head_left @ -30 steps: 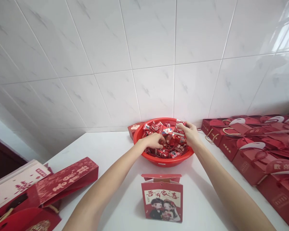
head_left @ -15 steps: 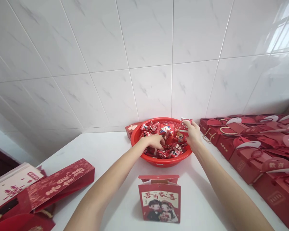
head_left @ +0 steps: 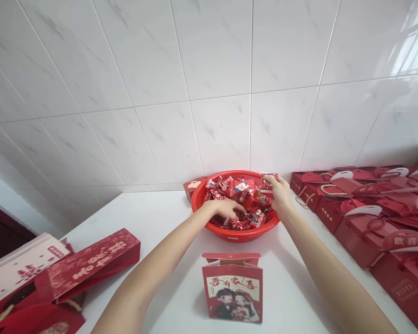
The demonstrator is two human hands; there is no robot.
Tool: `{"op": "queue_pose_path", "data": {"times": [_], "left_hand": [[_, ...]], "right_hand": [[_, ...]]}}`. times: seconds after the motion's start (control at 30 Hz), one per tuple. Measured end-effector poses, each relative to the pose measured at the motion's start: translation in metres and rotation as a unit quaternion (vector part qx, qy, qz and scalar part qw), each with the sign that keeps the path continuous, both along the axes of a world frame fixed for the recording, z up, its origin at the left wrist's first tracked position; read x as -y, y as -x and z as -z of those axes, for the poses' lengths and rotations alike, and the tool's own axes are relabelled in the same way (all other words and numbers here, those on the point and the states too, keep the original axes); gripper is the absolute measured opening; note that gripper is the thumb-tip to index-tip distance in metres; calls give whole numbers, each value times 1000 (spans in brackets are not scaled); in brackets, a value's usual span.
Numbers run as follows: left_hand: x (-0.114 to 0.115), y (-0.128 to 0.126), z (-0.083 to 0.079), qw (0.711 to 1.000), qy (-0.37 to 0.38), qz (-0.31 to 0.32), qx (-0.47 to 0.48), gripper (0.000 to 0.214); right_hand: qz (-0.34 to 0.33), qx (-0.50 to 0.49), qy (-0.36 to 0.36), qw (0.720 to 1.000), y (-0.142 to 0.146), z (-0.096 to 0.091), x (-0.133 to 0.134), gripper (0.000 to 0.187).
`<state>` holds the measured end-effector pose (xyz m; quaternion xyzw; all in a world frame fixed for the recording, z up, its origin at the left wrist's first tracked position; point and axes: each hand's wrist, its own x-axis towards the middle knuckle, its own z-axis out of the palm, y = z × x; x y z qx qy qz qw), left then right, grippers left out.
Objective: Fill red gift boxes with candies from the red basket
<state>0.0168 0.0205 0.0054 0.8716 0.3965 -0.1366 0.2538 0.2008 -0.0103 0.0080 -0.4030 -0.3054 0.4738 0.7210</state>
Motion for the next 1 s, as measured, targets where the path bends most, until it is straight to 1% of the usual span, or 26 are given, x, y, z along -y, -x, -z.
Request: {"op": "queue_pose_path", "data": {"times": [0.1,0.23,0.4,0.47,0.67,0.8,0.9,1.0], "left_hand": [[-3,-1,3,999,-2,24,26,57],[-3,-1,5,999,-11,23,23,49],[-1,-1,2,999,-3,6,33,64],[-1,-1,2,999,2,1,35,67],[-3,1,6,997,22,1,70,65],[-1,2,2,997,17,-7,78,62],[3,4,0,996,8,-7,93,56],[5,5,0,994,7,-2,111,53]], "right_hand": [[-9,-3,4,1000,1,0,0,21],[-6,-5,-2,1000,0,1,-2,23],[-6,-1,-5,1000,-1,4,-4,25],[-11,2,-5,1000,-1,4,-4,24],[-15,3,-9,1000,-1,3,-2,22],[-24,6,-5,1000,-1,3,-2,23],[-19,13,5,1000,-1,2,1,22],[-21,18,16,999,0,-1,4,21]]}}
